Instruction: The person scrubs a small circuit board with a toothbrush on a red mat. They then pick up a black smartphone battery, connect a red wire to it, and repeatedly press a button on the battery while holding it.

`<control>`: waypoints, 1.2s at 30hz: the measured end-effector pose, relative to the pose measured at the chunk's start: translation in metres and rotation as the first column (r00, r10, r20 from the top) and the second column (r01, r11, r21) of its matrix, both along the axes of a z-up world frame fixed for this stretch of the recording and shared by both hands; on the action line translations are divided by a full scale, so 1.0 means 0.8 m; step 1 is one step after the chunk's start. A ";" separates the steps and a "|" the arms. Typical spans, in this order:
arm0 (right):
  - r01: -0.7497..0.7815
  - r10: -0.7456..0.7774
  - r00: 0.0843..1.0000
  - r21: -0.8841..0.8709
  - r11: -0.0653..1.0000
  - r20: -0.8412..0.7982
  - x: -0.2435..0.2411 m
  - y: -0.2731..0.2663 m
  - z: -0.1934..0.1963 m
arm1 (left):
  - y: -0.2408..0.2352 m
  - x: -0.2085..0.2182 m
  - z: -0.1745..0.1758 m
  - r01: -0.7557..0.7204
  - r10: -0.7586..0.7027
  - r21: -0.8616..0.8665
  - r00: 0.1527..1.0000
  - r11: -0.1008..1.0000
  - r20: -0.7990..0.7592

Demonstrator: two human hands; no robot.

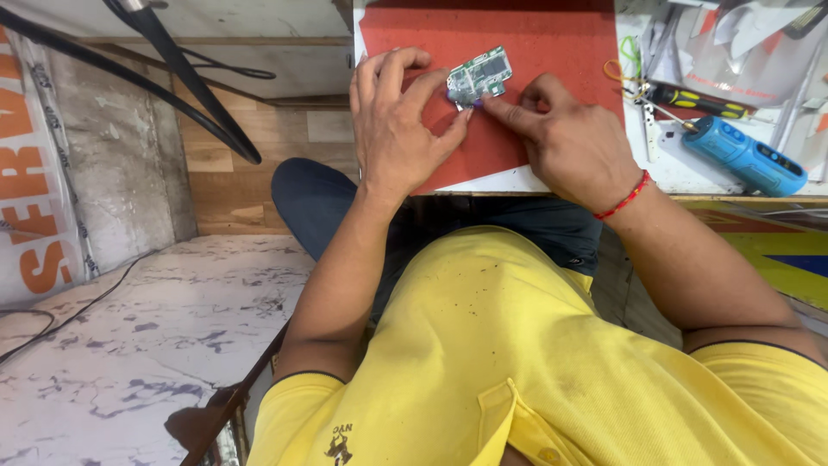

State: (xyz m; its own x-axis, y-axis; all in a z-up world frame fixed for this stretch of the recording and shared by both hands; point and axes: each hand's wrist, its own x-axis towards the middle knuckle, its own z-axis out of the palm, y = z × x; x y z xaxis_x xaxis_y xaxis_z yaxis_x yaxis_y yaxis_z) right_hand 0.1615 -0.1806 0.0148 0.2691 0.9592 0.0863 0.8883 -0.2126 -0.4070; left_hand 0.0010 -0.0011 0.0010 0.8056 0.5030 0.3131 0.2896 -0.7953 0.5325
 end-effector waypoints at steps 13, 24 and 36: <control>0.047 -0.047 0.999 -0.048 0.998 0.002 -0.008 -0.001 0.002 | 0.001 0.004 0.002 0.010 -0.009 0.021 1.000 1.000 -0.015; 0.102 -0.102 0.992 0.007 0.995 -0.070 -0.006 0.002 0.001 | 0.001 0.002 -0.004 0.003 -0.003 0.021 1.000 1.000 0.009; 0.043 -0.042 0.998 0.002 0.999 -0.052 -0.016 0.009 -0.017 | 0.003 -0.010 -0.013 0.009 -0.010 0.034 0.999 0.999 0.050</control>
State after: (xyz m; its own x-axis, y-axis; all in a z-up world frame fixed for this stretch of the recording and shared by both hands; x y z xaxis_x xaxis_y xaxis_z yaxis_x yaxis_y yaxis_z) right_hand 0.1488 -0.1736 0.0011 0.3138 0.9466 0.0745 0.8563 -0.2483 -0.4529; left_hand -0.0072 0.0017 -0.0091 0.7932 0.4840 0.3697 0.2558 -0.8156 0.5190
